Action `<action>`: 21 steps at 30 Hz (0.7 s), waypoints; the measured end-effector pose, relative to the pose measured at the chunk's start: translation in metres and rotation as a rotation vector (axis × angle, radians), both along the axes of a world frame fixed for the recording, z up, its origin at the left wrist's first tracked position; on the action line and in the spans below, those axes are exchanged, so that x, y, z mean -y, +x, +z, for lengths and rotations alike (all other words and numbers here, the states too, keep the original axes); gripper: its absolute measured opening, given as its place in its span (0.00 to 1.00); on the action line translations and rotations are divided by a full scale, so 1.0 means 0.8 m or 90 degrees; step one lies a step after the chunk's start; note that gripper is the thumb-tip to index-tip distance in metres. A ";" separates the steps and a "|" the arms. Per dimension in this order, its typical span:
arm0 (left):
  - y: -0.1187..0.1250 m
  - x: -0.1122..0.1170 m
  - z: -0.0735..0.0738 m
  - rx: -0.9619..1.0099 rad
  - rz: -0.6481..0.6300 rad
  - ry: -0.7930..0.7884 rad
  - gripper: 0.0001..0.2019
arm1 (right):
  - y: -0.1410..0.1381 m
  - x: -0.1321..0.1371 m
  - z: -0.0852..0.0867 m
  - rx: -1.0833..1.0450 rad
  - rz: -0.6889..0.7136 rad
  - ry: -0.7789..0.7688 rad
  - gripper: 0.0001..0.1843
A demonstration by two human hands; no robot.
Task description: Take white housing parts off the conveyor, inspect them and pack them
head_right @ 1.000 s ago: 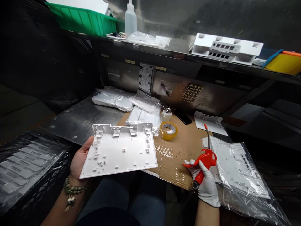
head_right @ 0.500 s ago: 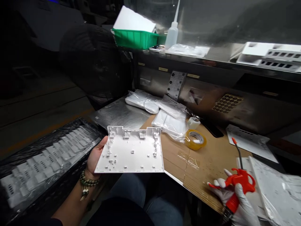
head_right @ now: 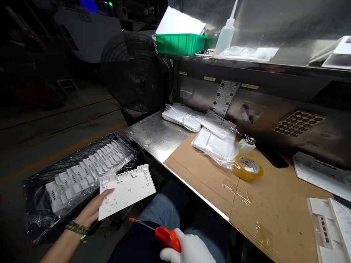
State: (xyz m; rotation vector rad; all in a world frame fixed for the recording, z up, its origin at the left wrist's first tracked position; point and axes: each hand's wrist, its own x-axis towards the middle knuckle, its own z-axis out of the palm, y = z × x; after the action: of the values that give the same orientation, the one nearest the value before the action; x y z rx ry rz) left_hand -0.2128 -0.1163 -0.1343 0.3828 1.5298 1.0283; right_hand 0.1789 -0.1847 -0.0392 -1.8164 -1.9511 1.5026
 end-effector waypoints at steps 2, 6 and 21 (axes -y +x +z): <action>0.014 -0.006 -0.019 -0.065 -0.005 0.040 0.11 | -0.021 -0.007 -0.002 0.074 0.022 0.005 0.24; 0.023 -0.024 -0.030 -0.251 -0.116 0.174 0.08 | -0.023 -0.015 0.002 0.125 0.040 0.010 0.25; 0.052 -0.037 -0.075 -0.268 -0.075 0.159 0.18 | 0.028 -0.012 0.002 0.082 0.024 0.029 0.29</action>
State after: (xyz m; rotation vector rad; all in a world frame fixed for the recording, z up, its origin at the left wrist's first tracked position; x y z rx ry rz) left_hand -0.1712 -0.0868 -0.1944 0.8995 1.7264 1.0940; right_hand 0.2011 -0.1753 -0.0377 -1.9129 -2.0688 1.3716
